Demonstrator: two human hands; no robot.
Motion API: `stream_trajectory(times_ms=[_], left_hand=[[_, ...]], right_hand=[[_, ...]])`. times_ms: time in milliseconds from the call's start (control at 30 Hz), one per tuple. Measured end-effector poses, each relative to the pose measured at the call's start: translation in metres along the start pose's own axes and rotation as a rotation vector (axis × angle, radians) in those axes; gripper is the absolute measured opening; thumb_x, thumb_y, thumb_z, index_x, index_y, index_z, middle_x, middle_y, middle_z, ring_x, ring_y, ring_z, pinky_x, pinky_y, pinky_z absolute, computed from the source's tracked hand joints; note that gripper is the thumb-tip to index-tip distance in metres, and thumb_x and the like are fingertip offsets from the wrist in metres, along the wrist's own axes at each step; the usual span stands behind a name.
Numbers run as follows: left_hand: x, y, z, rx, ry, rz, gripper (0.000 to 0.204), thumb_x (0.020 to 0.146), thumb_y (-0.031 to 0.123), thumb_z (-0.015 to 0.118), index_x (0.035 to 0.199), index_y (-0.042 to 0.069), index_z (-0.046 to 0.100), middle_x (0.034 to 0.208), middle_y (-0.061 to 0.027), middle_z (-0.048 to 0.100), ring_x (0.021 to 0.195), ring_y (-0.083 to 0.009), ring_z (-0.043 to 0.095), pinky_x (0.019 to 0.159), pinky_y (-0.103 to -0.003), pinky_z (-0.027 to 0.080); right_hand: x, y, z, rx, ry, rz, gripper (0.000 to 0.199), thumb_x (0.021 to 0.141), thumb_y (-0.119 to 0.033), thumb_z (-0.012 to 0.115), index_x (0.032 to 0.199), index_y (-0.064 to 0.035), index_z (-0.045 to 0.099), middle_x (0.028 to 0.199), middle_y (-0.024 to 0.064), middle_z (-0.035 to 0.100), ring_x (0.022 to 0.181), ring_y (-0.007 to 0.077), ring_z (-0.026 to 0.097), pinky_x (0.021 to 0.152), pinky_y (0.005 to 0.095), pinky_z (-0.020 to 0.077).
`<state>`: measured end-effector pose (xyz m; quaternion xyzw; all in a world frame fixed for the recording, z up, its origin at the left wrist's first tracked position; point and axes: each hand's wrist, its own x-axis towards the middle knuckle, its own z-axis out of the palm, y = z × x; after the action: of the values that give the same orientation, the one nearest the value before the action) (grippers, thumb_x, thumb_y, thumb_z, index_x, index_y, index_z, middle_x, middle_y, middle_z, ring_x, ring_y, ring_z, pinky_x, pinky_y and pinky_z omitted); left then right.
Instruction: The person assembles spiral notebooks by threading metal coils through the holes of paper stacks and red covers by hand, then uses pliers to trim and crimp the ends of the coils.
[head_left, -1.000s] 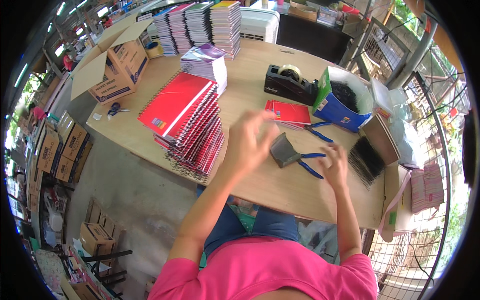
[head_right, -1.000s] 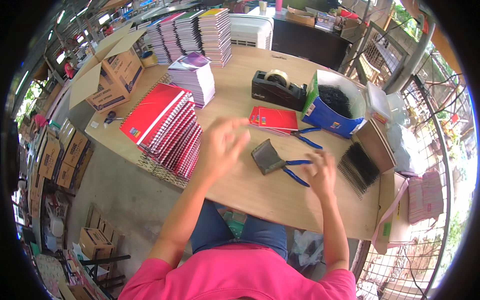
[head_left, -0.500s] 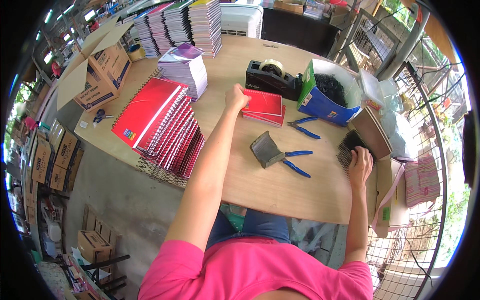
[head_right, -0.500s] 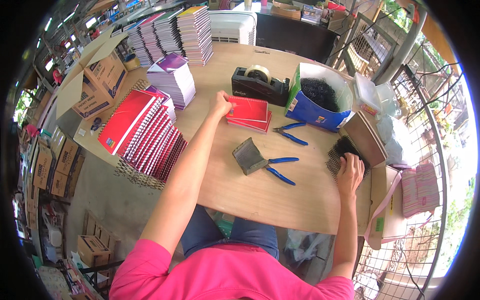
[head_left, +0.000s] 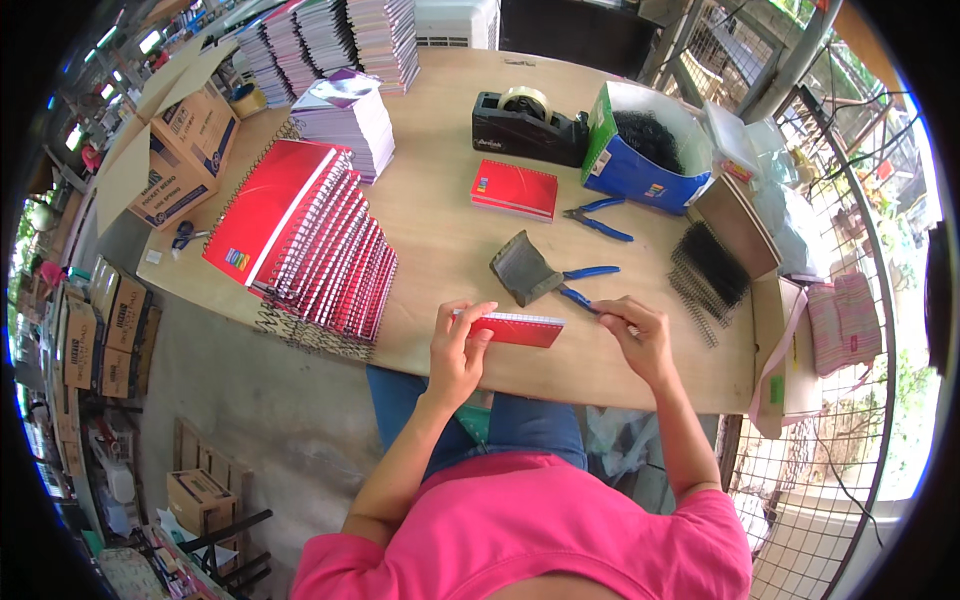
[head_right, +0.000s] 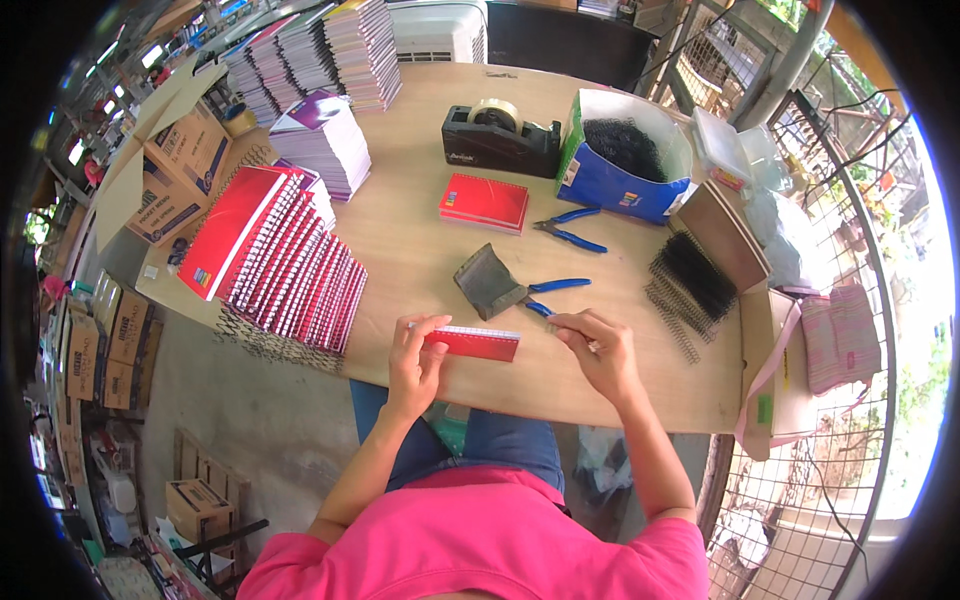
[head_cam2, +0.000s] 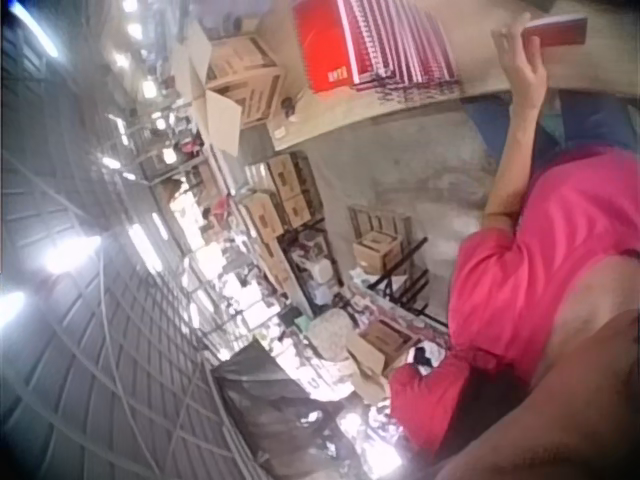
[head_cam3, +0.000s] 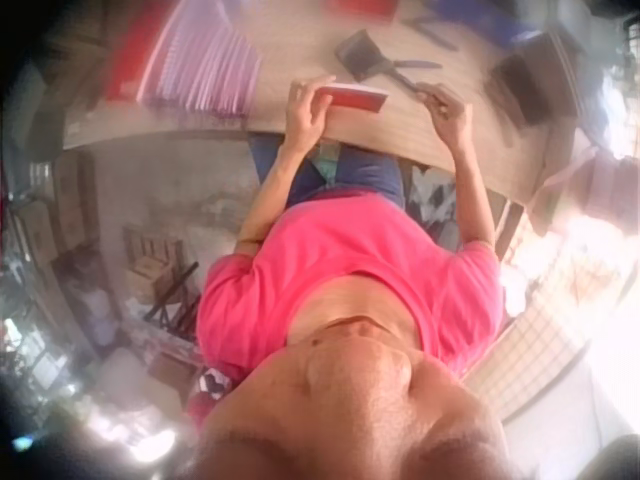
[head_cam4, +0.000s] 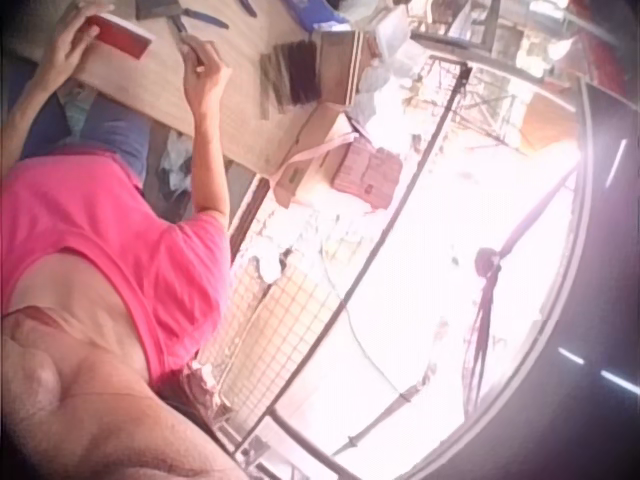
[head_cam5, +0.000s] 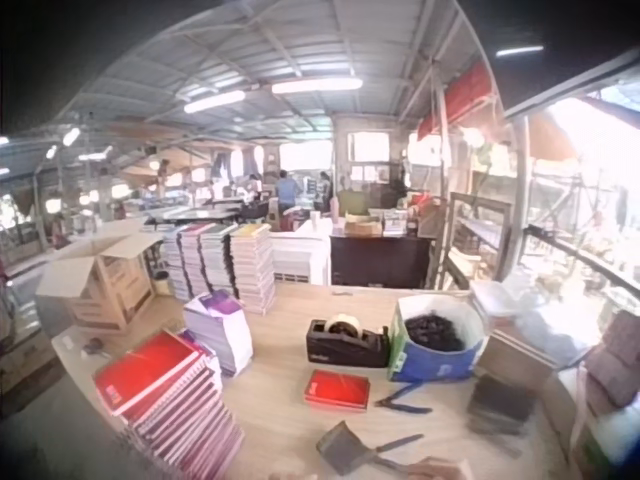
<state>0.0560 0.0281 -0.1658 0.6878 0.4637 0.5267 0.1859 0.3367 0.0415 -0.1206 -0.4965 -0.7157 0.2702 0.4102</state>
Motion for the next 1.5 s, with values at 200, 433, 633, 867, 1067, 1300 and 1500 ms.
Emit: stream_trajectory(times_ms=[200, 433, 633, 867, 1067, 1300, 1500], left_hand=[[-0.005, -0.007, 0.014, -0.071, 0.062, -0.038, 0.019, 0.092, 0.003, 0.067, 0.11, 0.006, 0.063, 0.104, -0.0144, 0.058, 0.098, -0.0337, 0.06, 0.079, -0.042, 0.052], [-0.007, -0.004, 0.018, -0.076, 0.088, -0.035, 0.016, 0.093, 0.004, 0.066, 0.109, 0.006, 0.064, 0.102, -0.0148, 0.057, 0.095, -0.0336, 0.06, 0.079, -0.041, 0.051], [-0.007, -0.001, 0.019, -0.061, 0.108, -0.038, 0.014, 0.095, 0.004, 0.064, 0.109, 0.006, 0.064, 0.101, -0.0148, 0.056, 0.093, -0.0327, 0.06, 0.078, -0.041, 0.051], [-0.01, 0.0, 0.019, -0.056, 0.104, -0.03, 0.014, 0.094, 0.002, 0.064, 0.107, 0.006, 0.064, 0.101, -0.0141, 0.055, 0.092, -0.0318, 0.06, 0.075, -0.041, 0.052], [-0.01, 0.002, 0.019, -0.065, 0.096, -0.023, 0.016, 0.092, -0.002, 0.064, 0.106, 0.005, 0.064, 0.1, -0.0141, 0.054, 0.09, -0.0312, 0.06, 0.073, -0.041, 0.052], [-0.01, 0.0, 0.018, -0.073, 0.102, -0.022, 0.016, 0.092, -0.003, 0.064, 0.105, 0.005, 0.063, 0.1, -0.0145, 0.054, 0.091, -0.0316, 0.059, 0.074, -0.041, 0.051], [-0.009, -0.008, 0.005, -0.038, 0.061, -0.008, 0.011, 0.095, 0.009, 0.064, 0.105, 0.004, 0.061, 0.101, -0.0144, 0.055, 0.097, -0.0323, 0.057, 0.082, -0.043, 0.048]], right_hand=[[0.005, -0.016, 0.013, 0.025, -0.068, -0.043, 0.019, 0.086, 0.0, 0.073, 0.104, -0.0042, 0.076, 0.088, 0.0102, 0.072, 0.077, 0.0192, 0.068, 0.068, 0.031, 0.0538], [0.007, -0.014, 0.016, -0.023, -0.057, -0.14, 0.019, 0.086, 0.002, 0.071, 0.103, -0.0059, 0.076, 0.093, 0.0099, 0.073, 0.084, 0.0218, 0.067, 0.073, 0.0329, 0.0555], [0.007, -0.015, 0.014, 0.082, -0.208, -0.089, 0.018, 0.084, 0.004, 0.071, 0.101, -0.0023, 0.074, 0.094, 0.0117, 0.073, 0.09, 0.0213, 0.069, 0.076, 0.0333, 0.0564], [0.007, -0.02, 0.011, -0.103, -0.306, -0.119, 0.025, 0.085, -0.001, 0.071, 0.11, -0.0052, 0.07, 0.095, 0.013, 0.068, 0.08, 0.0274, 0.067, 0.069, 0.0362, 0.0545], [0.009, -0.031, 0.013, -0.22, -0.29, -0.205, 0.027, 0.087, -0.009, 0.071, 0.113, -0.0064, 0.064, 0.093, 0.012, 0.064, 0.081, 0.0326, 0.065, 0.07, 0.04, 0.0538], [0.017, -0.042, 0.014, -0.378, -0.314, -0.404, 0.027, 0.088, -0.019, 0.072, 0.111, -0.0066, 0.065, 0.101, 0.0123, 0.064, 0.102, 0.0325, 0.061, 0.087, 0.0468, 0.05], [0.079, -0.005, 0.022, -0.387, -0.199, 0.089, 0.056, 0.091, -0.05, 0.067, 0.118, -0.0018, 0.06, 0.108, 0.0235, 0.065, 0.105, 0.0407, 0.064, 0.086, 0.0465, 0.0533]])
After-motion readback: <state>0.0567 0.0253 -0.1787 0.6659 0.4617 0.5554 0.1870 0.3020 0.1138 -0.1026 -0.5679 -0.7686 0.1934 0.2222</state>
